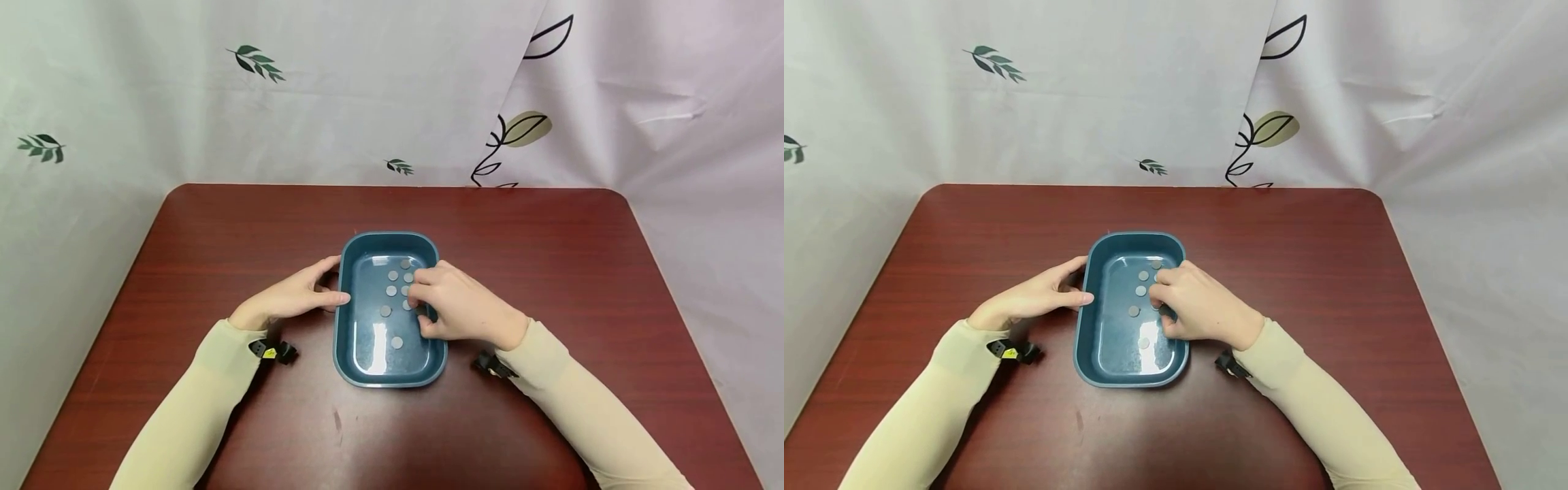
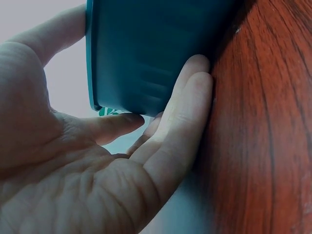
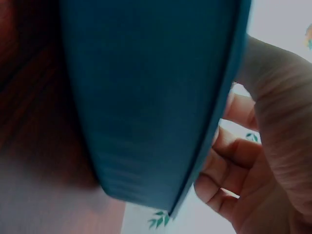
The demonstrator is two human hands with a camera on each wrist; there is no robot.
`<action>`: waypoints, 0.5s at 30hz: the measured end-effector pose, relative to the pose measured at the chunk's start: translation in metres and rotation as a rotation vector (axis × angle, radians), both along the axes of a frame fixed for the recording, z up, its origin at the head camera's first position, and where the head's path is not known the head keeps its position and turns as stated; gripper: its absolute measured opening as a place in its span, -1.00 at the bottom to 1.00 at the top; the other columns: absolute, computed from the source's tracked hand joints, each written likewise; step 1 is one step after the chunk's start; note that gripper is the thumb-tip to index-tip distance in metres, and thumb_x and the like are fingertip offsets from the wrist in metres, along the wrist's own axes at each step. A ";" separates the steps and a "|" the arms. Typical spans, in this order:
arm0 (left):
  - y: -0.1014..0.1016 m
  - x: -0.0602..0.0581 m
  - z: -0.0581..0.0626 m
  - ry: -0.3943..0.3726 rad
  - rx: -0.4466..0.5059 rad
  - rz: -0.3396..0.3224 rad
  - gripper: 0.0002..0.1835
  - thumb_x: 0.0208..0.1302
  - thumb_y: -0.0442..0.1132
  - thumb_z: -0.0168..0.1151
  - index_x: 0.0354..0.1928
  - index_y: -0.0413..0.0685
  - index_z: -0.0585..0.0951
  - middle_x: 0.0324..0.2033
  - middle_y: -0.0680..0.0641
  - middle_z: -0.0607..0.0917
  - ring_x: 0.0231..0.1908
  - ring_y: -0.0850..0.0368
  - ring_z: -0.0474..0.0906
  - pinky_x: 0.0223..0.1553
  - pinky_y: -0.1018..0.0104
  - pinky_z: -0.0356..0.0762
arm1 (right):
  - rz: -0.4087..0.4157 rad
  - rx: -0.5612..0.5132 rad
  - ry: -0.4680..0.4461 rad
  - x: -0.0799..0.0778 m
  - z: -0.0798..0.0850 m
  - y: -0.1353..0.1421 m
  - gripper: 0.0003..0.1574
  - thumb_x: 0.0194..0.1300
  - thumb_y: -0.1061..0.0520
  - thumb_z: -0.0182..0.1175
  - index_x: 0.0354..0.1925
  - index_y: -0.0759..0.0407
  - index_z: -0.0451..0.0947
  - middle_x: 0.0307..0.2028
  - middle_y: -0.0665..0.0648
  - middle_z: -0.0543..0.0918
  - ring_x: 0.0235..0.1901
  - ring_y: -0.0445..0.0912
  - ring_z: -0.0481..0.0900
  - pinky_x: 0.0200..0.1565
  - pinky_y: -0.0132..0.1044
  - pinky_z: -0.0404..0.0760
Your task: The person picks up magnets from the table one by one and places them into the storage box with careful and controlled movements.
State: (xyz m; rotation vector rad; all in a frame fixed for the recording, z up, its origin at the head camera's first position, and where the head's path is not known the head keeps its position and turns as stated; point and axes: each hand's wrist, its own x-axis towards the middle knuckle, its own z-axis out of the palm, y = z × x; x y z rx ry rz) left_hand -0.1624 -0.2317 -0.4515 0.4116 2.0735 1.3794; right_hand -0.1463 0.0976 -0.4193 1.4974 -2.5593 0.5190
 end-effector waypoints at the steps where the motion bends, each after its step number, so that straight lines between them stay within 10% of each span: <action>1: 0.000 0.000 0.000 0.000 0.000 0.000 -0.07 0.41 -0.07 0.37 0.65 0.08 0.05 0.46 -0.21 0.32 -0.01 -0.04 0.77 0.03 0.08 0.76 | -0.001 0.020 -0.001 0.000 -0.001 -0.002 -0.91 0.04 0.19 0.31 -0.42 0.01 0.60 -0.44 -0.09 0.47 -0.41 -0.22 0.40 -0.17 -0.24 0.43; 15: -0.001 0.000 0.000 -0.003 -0.004 0.002 -0.06 0.42 -0.06 0.37 0.65 0.06 0.03 0.44 -0.24 0.34 -0.01 -0.05 0.77 0.03 0.07 0.76 | -0.016 0.217 -0.058 0.006 -0.008 -0.034 -0.84 -0.13 0.24 0.30 -0.56 -0.03 0.56 -0.58 -0.13 0.43 -0.52 -0.24 0.39 -0.35 -0.25 0.30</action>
